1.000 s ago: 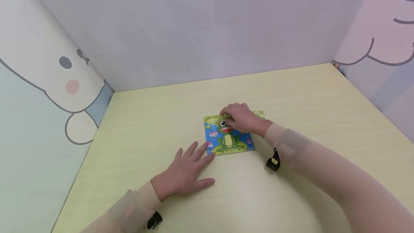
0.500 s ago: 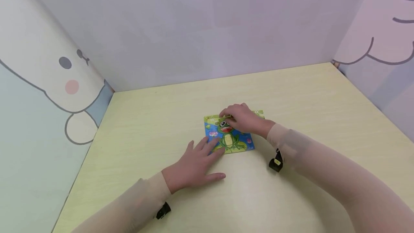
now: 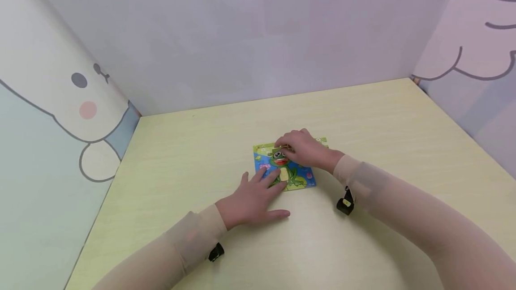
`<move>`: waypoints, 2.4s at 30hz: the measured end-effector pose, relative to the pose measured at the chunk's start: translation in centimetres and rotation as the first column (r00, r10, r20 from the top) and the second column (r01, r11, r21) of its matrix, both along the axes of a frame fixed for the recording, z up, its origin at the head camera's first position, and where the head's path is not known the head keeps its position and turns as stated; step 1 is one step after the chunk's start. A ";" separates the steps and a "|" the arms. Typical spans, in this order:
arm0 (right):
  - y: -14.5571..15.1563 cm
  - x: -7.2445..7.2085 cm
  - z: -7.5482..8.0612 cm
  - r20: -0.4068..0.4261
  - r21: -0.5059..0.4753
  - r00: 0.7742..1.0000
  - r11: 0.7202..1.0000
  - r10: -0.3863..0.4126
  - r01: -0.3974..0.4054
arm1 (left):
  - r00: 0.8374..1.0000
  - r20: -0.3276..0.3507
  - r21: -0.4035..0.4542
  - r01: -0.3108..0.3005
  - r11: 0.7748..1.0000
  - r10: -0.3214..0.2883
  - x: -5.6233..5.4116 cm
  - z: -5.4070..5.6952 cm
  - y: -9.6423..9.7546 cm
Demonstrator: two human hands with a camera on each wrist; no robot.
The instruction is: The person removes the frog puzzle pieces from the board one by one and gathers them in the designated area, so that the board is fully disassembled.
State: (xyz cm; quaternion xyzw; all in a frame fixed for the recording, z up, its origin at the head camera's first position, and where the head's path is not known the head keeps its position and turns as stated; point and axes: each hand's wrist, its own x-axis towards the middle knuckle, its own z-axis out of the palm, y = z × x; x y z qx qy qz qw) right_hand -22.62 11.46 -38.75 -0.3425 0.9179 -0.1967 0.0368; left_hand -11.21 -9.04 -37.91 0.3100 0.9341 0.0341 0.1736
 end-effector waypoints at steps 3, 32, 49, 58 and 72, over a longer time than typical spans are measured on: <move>0.1 0.0 -0.1 -0.016 -0.008 1.000 1.000 0.011 -0.011 | 1.000 -0.005 -0.002 0.000 1.000 0.000 0.0 0.0 0.1; 4.8 -0.4 1.3 -0.020 -0.081 0.998 0.995 -0.067 0.065 | 0.999 -0.035 -0.007 0.001 1.000 -0.001 0.2 -0.2 0.2; 14.0 -2.5 1.1 0.112 0.134 0.951 0.953 -0.287 0.272 | 0.999 -0.050 0.006 0.012 1.000 -0.011 0.3 -0.2 0.1; 15.3 -3.1 0.5 0.077 0.160 0.944 0.938 -0.321 0.306 | 0.999 -0.050 0.009 0.012 1.000 -0.012 0.3 -0.3 0.1; 12.9 -2.9 0.9 0.005 0.082 0.961 0.958 -0.277 0.276 | 0.999 -0.048 0.015 0.012 1.000 -0.012 0.3 -0.4 0.0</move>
